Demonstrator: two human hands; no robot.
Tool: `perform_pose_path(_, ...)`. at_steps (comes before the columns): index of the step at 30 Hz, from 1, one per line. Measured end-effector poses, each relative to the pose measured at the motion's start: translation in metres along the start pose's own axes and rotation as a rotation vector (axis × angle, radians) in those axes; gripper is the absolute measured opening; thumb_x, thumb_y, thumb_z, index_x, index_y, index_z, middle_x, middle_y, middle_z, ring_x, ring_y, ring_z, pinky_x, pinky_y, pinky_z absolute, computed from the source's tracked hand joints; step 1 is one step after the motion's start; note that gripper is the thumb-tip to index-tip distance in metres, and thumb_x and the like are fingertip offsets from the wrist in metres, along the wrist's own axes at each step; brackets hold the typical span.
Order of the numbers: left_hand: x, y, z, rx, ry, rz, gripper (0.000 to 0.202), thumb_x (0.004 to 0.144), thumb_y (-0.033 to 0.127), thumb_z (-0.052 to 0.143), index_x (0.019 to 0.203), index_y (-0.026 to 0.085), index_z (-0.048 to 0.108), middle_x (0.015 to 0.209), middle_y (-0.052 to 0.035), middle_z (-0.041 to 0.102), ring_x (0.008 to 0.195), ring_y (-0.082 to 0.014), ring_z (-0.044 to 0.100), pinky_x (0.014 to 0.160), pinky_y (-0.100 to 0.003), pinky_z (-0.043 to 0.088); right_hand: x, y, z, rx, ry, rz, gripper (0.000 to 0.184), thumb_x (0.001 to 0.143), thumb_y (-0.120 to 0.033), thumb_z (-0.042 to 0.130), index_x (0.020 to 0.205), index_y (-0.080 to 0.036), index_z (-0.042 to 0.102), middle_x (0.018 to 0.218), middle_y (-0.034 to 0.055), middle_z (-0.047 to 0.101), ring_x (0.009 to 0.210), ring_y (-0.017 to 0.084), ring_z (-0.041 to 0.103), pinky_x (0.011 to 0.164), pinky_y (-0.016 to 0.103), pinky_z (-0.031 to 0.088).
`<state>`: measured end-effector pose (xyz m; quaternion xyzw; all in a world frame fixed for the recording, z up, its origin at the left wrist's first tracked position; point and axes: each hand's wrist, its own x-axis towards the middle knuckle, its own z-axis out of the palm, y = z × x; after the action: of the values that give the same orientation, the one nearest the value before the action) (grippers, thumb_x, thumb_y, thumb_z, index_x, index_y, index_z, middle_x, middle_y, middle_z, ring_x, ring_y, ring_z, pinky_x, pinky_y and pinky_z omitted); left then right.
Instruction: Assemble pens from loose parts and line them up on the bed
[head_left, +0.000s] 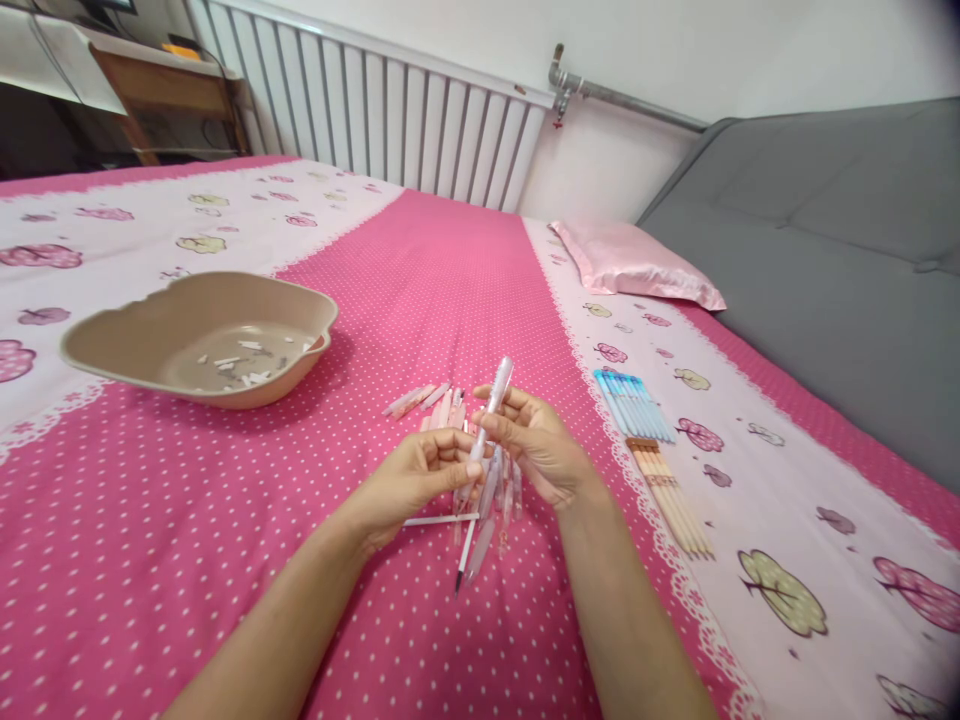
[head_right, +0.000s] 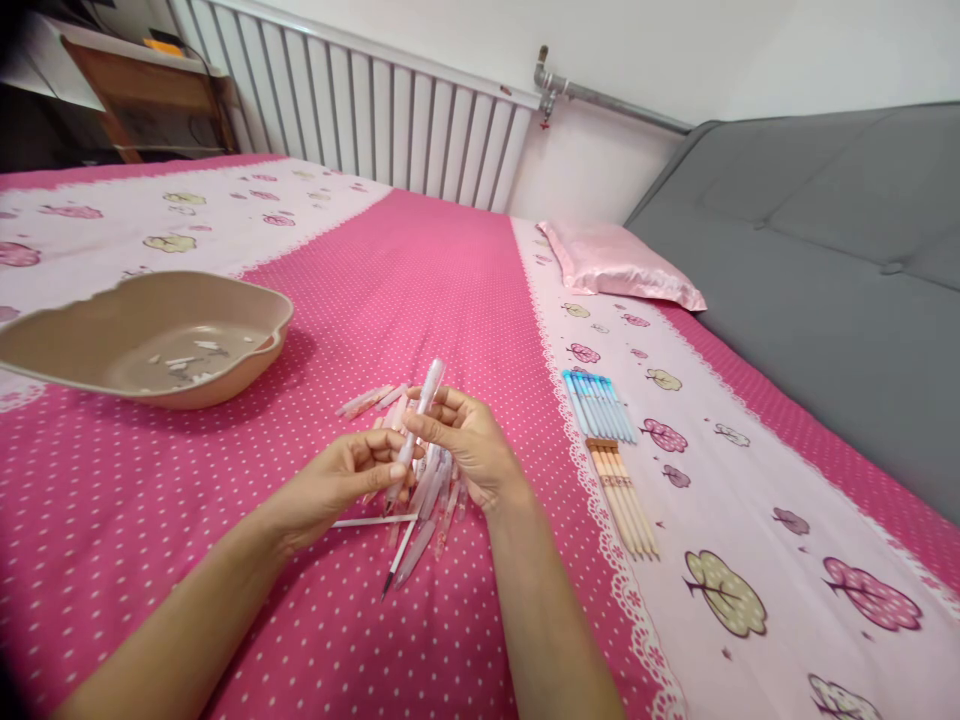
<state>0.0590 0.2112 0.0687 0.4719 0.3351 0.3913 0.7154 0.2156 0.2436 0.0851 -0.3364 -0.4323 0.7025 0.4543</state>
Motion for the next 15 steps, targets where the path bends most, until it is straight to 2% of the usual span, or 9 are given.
perform_pose_path(10, -0.0005, 0.0005, 0.0013, -0.001, 0.010, -0.001, 0.020, 0.070, 0.027, 0.072, 0.080, 0.013, 0.061, 0.066, -0.0001, 0.062, 0.058, -0.0086, 0.056, 0.060, -0.022, 0.044, -0.0004, 0.0010, 0.0042, -0.055, 0.044, -0.044, 0.038, 0.054, -0.023, 0.082, 0.087, -0.018, 0.065, 0.068, -0.0038, 0.058, 0.059, 0.006, 0.054, 0.056, 0.017, 0.048)
perform_pose_path(13, -0.0001, -0.0005, 0.0007, -0.013, 0.008, 0.004, 0.020, 0.070, 0.027, 0.072, 0.081, 0.013, 0.062, 0.066, -0.0006, 0.063, 0.057, -0.0086, 0.055, 0.059, -0.022, 0.044, -0.0016, 0.0012, 0.0042, -0.067, 0.024, -0.060, 0.037, 0.057, -0.024, 0.081, 0.091, -0.018, 0.065, 0.073, -0.0025, 0.059, 0.064, 0.007, 0.055, 0.060, 0.017, 0.048)
perform_pose_path(15, 0.0002, -0.0010, -0.0001, -0.027, 0.002, 0.006, 0.020, 0.072, 0.027, 0.071, 0.083, 0.013, 0.063, 0.067, -0.0011, 0.063, 0.058, -0.0087, 0.056, 0.059, -0.022, 0.044, -0.0028, 0.0002, 0.0035, -0.049, -0.023, -0.042, 0.040, 0.061, -0.025, 0.079, 0.097, -0.019, 0.063, 0.084, 0.0003, 0.062, 0.075, 0.009, 0.058, 0.066, 0.019, 0.050)
